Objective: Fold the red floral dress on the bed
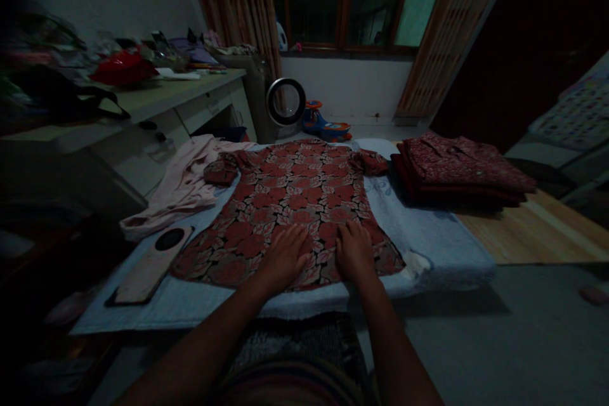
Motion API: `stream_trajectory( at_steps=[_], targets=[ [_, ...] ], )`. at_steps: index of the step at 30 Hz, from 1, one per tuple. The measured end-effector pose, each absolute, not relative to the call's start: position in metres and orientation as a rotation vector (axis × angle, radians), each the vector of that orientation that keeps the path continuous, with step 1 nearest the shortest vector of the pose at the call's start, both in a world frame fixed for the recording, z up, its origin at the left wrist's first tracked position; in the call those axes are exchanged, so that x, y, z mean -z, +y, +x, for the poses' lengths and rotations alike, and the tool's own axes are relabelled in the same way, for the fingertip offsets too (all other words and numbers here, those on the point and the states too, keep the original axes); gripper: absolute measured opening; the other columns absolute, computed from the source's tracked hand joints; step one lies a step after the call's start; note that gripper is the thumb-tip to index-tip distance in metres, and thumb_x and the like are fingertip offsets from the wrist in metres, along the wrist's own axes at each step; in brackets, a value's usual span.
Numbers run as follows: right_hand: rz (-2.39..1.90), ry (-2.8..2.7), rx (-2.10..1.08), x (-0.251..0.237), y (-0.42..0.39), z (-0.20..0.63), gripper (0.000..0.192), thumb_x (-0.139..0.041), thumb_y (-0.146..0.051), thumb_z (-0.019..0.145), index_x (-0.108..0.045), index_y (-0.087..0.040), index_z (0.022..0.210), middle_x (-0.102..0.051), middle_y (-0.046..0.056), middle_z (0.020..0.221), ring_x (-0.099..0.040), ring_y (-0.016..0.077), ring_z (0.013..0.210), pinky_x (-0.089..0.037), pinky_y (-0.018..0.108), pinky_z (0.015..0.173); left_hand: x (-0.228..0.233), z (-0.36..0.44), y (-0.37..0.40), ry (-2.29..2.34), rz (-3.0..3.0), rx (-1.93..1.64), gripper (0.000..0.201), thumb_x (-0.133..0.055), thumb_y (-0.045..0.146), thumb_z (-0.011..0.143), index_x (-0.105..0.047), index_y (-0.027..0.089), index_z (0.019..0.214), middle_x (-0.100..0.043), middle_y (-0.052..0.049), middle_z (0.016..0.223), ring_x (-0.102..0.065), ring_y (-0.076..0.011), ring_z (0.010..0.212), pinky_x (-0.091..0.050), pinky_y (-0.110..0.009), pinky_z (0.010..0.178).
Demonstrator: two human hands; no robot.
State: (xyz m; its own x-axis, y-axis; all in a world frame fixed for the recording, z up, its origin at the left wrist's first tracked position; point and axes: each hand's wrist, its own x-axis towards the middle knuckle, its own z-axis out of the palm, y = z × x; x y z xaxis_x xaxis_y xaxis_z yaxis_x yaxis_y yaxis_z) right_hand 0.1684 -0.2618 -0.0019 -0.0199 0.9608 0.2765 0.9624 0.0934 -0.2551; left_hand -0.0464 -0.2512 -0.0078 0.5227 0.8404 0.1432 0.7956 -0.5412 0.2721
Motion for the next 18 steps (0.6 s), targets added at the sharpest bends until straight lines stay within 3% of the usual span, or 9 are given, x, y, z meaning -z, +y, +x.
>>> stream_trajectory(
  at_steps=[5, 18],
  targets=[
    [-1.671, -2.118, -0.062, -0.003, -0.266, 0.131, 0.033, -0.048, -0.017, 0.093, -0.064, -0.019, 0.122, -0.060, 0.013, 0.133, -0.052, 0.0262, 0.125, -0.041, 0.044, 0.108, 0.010, -0.046, -0.251, 1.407, 2.618, -0.376, 0.057, -0.044, 0.035, 0.098, -0.036, 0.015, 0.151, -0.038, -0.010, 0.159, -0.028, -0.0260, 0.150, -0.024, -0.049, 0.123],
    [-1.721, -2.093, -0.012, 0.015, -0.277, 0.153, 0.041, -0.051, -0.028, 0.095, -0.060, -0.017, 0.134, -0.056, 0.014, 0.143, -0.051, 0.0282, 0.132, -0.038, 0.049, 0.112, 0.009, -0.046, -0.252, 1.411, 2.602, -0.386, 0.058, -0.046, 0.033, 0.097, -0.037, 0.017, 0.151, -0.039, -0.009, 0.159, -0.028, -0.0256, 0.150, -0.024, -0.048, 0.124]
  ],
)
